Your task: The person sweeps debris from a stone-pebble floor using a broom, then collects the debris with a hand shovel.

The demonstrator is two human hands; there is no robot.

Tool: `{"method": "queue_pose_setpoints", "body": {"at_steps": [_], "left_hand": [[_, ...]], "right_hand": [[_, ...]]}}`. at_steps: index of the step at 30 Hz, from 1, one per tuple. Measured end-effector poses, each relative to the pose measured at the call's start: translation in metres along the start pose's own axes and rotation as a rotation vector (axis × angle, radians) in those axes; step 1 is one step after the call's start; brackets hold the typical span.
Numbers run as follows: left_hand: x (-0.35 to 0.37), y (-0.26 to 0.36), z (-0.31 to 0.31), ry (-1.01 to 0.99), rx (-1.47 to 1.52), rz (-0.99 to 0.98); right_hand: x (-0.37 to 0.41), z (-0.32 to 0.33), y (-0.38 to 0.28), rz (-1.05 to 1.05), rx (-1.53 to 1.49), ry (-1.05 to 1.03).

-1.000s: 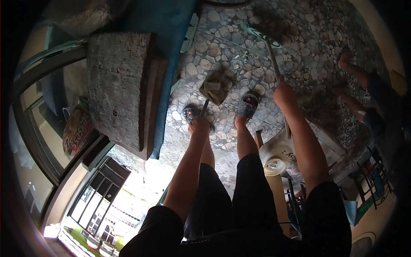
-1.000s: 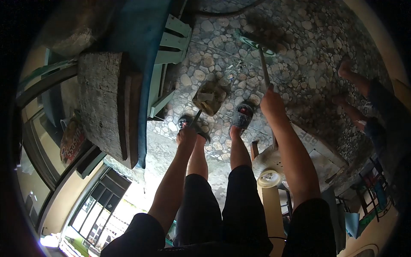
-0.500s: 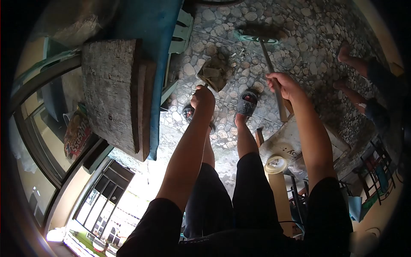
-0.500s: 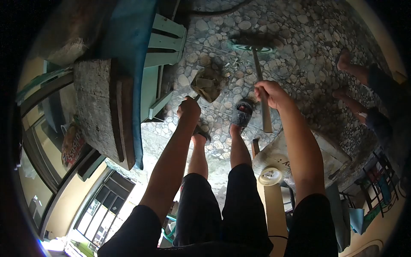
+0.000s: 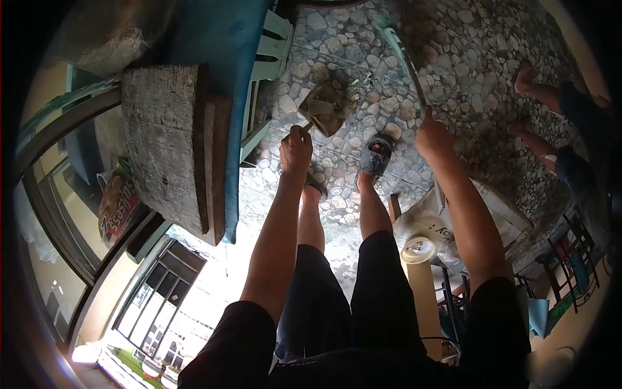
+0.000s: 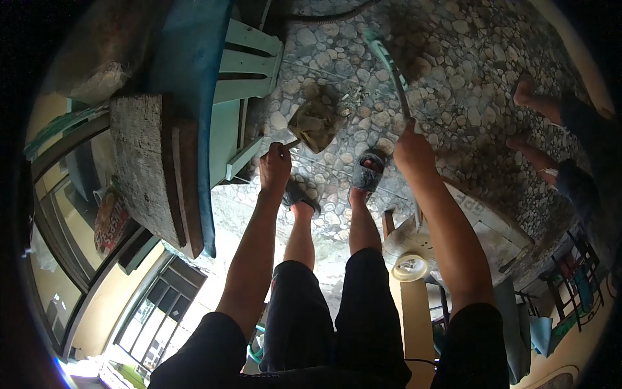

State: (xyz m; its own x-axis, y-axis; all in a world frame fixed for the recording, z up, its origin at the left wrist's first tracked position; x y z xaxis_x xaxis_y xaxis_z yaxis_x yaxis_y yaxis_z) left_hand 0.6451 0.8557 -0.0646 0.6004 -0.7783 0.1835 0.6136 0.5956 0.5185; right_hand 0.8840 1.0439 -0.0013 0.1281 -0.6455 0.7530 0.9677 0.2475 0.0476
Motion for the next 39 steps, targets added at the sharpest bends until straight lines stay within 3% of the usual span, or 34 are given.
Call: {"method": "queue_pose_setpoints", "body": {"at_steps": [8,11,16,17,20,22,24,26,32,39], "left_hand": [[-0.012,-0.004,-0.006,-0.025,-0.093,-0.096],[-0.020,0.001,-0.012,-0.074,-0.099,-0.043],[-0.037,0.017,-0.015,-0.180,-0.107,0.044],[-0.040,0.020,-0.013,-0.199,-0.143,0.045],[-0.048,0.017,-0.014,-0.219,-0.157,0.033],[-0.050,0.015,-0.013,-0.209,-0.147,0.051],[-0.051,0.013,-0.012,-0.196,-0.143,0.071],[-0.051,0.009,-0.009,-0.170,-0.123,0.077],[-0.049,0.007,-0.012,-0.207,-0.147,0.069],[-0.049,0.008,-0.017,-0.232,-0.154,0.127]], "right_hand": [[-0.004,-0.009,-0.011,0.056,0.063,0.075],[-0.018,-0.027,-0.016,0.196,0.029,0.143],[-0.019,-0.036,-0.061,0.451,0.450,0.036],[-0.018,-0.035,-0.066,0.629,0.627,0.055],[-0.014,-0.038,-0.073,0.780,0.620,-0.037],[0.000,-0.027,-0.074,0.779,0.574,-0.105],[0.007,-0.019,-0.067,0.498,0.030,-0.015],[0.005,-0.018,-0.059,0.534,0.052,-0.055],[0.015,-0.013,-0.057,0.169,-0.131,0.008],[0.017,-0.068,-0.078,0.348,-0.153,0.052]]}}
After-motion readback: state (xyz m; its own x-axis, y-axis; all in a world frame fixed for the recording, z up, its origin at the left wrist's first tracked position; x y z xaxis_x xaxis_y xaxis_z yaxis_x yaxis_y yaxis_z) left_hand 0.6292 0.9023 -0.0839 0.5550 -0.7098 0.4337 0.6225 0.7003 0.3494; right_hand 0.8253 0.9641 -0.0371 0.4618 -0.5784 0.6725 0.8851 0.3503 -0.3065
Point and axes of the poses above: each hand's wrist, its own x-axis away from the middle knuckle, its own z-axis out of the back of the hand, y = z × x, the point moved 2 cm from there along -x, towards the middle knuckle, and after that the axes turned 4 degrees about x, right-handed, at the moved point
